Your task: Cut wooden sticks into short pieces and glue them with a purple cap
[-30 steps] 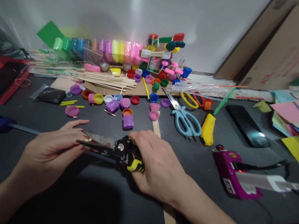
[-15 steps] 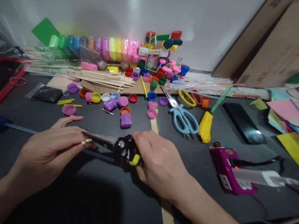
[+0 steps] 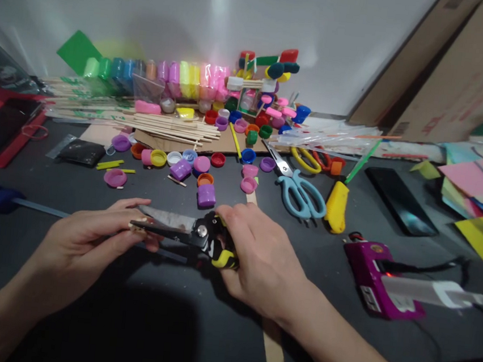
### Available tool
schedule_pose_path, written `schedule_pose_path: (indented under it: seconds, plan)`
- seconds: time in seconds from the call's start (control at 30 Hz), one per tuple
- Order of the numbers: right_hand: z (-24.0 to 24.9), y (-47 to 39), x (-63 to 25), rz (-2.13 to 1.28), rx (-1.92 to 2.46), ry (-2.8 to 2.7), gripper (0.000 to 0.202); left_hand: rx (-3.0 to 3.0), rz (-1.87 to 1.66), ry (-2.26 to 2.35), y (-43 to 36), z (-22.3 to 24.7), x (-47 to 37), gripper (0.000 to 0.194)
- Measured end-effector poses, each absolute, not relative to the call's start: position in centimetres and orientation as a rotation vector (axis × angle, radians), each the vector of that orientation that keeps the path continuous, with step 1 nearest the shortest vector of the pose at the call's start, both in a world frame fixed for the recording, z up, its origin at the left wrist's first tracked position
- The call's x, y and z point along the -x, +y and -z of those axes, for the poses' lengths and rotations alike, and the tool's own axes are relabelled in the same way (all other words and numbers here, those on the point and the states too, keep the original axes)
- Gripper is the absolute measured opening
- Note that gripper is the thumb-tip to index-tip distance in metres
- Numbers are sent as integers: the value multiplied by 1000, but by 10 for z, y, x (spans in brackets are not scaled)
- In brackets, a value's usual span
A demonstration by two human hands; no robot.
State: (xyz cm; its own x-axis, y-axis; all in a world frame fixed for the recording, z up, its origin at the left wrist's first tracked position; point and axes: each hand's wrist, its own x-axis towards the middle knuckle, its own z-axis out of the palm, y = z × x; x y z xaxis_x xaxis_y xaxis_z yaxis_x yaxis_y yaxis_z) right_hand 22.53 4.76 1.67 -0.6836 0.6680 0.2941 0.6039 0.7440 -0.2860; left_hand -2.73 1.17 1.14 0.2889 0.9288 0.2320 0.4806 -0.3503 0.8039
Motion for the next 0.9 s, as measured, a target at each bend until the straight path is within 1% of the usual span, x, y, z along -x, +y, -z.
schedule_pose_path:
  seconds: [0.2,0.37,0.53,0.73,0.9]
  plan:
    - [-17,47,-225,-205,976,-2571,42,-1929,-876,1230,13,-16,26,33]
    - [-17,47,-225,-196,961,-2576,45,-1993,-862,1208,14,-17,25,32]
    - [-17,48,-227,-184,932,-2580,42,-2038,-869,1193,13,-17,26,31]
    - [-18,46,-228,-75,967,-2617,39,-1903,-838,1217,10,-17,23,37]
    - [-19,46,-228,-91,963,-2610,40,-1767,-885,1229,7,-17,20,41]
